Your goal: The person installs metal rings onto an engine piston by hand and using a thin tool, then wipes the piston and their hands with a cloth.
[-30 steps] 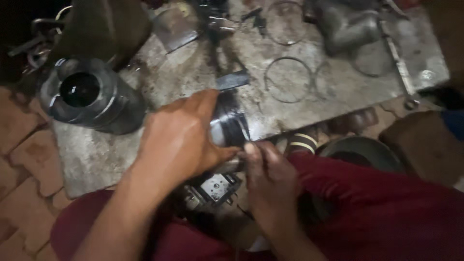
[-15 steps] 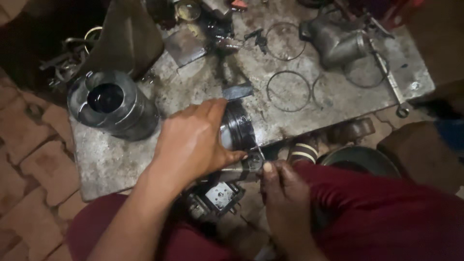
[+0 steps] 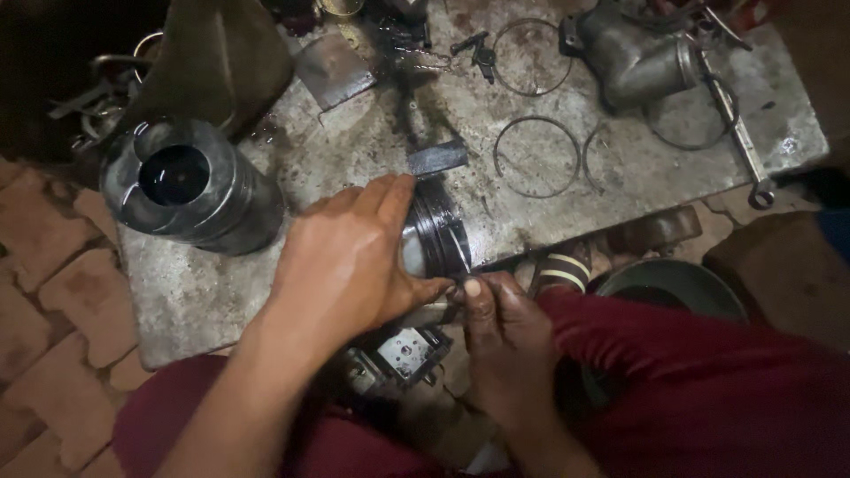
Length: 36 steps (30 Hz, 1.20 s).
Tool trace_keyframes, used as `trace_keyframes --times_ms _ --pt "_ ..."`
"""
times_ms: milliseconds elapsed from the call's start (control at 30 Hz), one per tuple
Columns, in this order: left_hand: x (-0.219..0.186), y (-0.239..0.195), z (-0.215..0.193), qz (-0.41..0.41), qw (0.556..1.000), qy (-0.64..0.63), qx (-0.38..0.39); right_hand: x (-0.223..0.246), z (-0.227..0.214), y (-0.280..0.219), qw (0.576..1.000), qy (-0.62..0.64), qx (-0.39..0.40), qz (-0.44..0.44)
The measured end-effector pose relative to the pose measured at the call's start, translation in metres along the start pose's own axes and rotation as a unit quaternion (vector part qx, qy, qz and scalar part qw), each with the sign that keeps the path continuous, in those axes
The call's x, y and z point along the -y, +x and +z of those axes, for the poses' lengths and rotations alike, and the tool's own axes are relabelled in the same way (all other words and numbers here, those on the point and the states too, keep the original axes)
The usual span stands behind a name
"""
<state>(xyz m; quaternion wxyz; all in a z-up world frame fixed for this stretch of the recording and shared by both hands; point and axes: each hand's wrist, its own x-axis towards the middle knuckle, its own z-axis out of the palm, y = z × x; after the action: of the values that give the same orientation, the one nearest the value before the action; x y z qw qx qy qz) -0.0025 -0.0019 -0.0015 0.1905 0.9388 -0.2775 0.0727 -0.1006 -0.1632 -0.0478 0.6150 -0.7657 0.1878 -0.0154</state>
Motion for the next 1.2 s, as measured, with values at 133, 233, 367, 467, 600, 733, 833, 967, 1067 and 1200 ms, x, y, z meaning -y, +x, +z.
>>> trace_keyframes --times_ms 133,233,367,467,600,733,833,967,1067,1200 --pt "0.001 0.005 -0.002 -0.026 1.000 -0.017 0.006 0.004 0.002 0.005 0.997 -0.067 -0.011 -0.044" --pt "0.001 0.005 0.000 -0.043 0.999 -0.022 0.021 0.009 0.001 0.008 0.994 -0.096 -0.010 -0.053" --pt "-0.001 0.003 -0.001 -0.025 1.000 -0.012 0.004 0.028 0.002 0.020 0.990 -0.088 -0.012 -0.106" --pt "-0.010 -0.003 -0.003 -0.027 0.999 -0.014 -0.020 0.040 0.006 0.026 0.991 -0.087 -0.001 -0.103" --pt "-0.012 -0.003 -0.004 -0.004 0.998 -0.013 -0.057 0.041 0.006 0.020 0.995 -0.055 -0.003 -0.079" --pt "-0.007 -0.005 0.000 -0.036 0.999 -0.013 -0.022 0.020 -0.011 -0.001 0.992 -0.028 -0.025 -0.122" --pt "-0.007 -0.002 -0.002 -0.047 0.999 -0.001 0.008 0.019 -0.038 -0.009 0.999 0.032 -0.001 -0.044" --pt "-0.006 -0.003 -0.003 -0.020 0.999 -0.017 -0.030 0.036 -0.085 -0.004 0.996 -0.074 0.037 -0.014" --pt "-0.004 -0.004 -0.001 -0.008 0.999 -0.013 -0.031 0.050 -0.114 0.013 0.972 -0.221 0.077 -0.034" --pt "-0.004 0.003 -0.001 -0.052 0.998 -0.029 0.018 0.057 -0.119 0.038 0.962 -0.251 0.102 -0.038"
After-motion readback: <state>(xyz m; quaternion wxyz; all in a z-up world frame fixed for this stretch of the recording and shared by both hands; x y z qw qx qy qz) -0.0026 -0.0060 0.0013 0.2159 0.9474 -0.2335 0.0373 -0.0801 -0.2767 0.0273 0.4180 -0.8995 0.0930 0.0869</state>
